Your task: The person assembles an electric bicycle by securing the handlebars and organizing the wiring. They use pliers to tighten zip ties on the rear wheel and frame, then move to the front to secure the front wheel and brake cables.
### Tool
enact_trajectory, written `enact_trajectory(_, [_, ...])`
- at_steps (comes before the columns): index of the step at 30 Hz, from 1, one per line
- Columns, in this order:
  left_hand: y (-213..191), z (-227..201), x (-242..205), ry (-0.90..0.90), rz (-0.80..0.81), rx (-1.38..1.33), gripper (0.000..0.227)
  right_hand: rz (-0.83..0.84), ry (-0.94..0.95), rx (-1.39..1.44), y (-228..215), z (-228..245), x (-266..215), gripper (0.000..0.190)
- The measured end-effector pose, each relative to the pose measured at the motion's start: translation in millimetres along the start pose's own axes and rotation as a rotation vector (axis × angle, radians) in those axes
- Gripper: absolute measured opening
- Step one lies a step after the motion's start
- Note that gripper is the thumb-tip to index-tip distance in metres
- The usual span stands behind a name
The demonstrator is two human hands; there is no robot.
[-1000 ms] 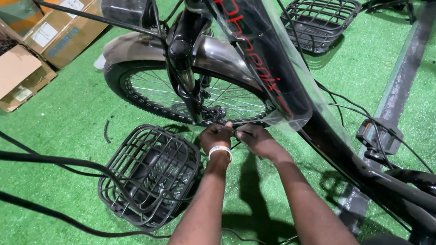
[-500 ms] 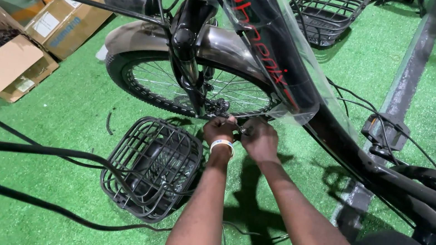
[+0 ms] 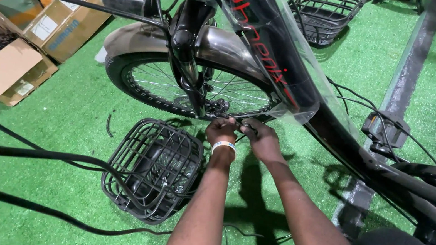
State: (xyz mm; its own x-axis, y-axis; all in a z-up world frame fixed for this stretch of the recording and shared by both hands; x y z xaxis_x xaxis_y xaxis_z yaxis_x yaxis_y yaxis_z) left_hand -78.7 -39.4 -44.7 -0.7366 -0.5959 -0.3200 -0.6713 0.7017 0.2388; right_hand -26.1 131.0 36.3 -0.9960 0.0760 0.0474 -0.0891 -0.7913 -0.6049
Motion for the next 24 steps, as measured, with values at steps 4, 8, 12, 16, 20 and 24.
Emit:
enact_trajectory(4, [-1.2, 19.8, 12.1, -0.095, -0.065, -0.007, 0.022, 0.002, -0.019, 0.081, 6.5, -8.1, 10.8, 0.023])
enact_trajectory(8, [0.8, 3.0, -3.4, -0.115, -0.069, -0.102, 0.029, -0.091, -0.032, 0.159, 8.7, -12.1, 14.7, 0.022])
enact_trajectory(12, [2.7, 22.7, 13.0, -0.086, -0.067, -0.051, 0.025, -0.274, -0.127, -0.022, 12.1, -16.5, 10.1, 0.027])
enact_trajectory(16, [4.5, 27.2, 16.7, -0.053, -0.039, -0.016, 0.021, -0.438, -0.099, -0.170, 6.1, -0.5, -3.8, 0.023])
enact_trajectory(20, [4.5, 4.7, -5.5, -0.059, 0.007, -0.125, 0.022, -0.424, -0.026, -0.049, 11.5, -8.7, -5.7, 0.022])
enact_trajectory(24, [1.6, 30.6, 16.1, -0.071, -0.017, -0.187, 0.022, -0.273, 0.160, -0.053, 9.0, -11.5, -9.8, 0.025])
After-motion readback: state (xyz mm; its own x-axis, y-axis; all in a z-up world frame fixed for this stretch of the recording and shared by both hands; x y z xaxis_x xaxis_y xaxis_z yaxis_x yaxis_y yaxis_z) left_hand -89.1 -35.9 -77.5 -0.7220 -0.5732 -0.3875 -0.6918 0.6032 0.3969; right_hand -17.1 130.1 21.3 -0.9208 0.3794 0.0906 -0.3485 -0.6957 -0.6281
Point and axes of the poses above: each hand's wrist, its own x-axis towards the middle knuckle, its own y-axis out of the palm, z = x × y, the point moved 8 cm from there along x, towards the middle knuckle, and after that the axes turned 11 degrees about -x, right-handed, at the moved point
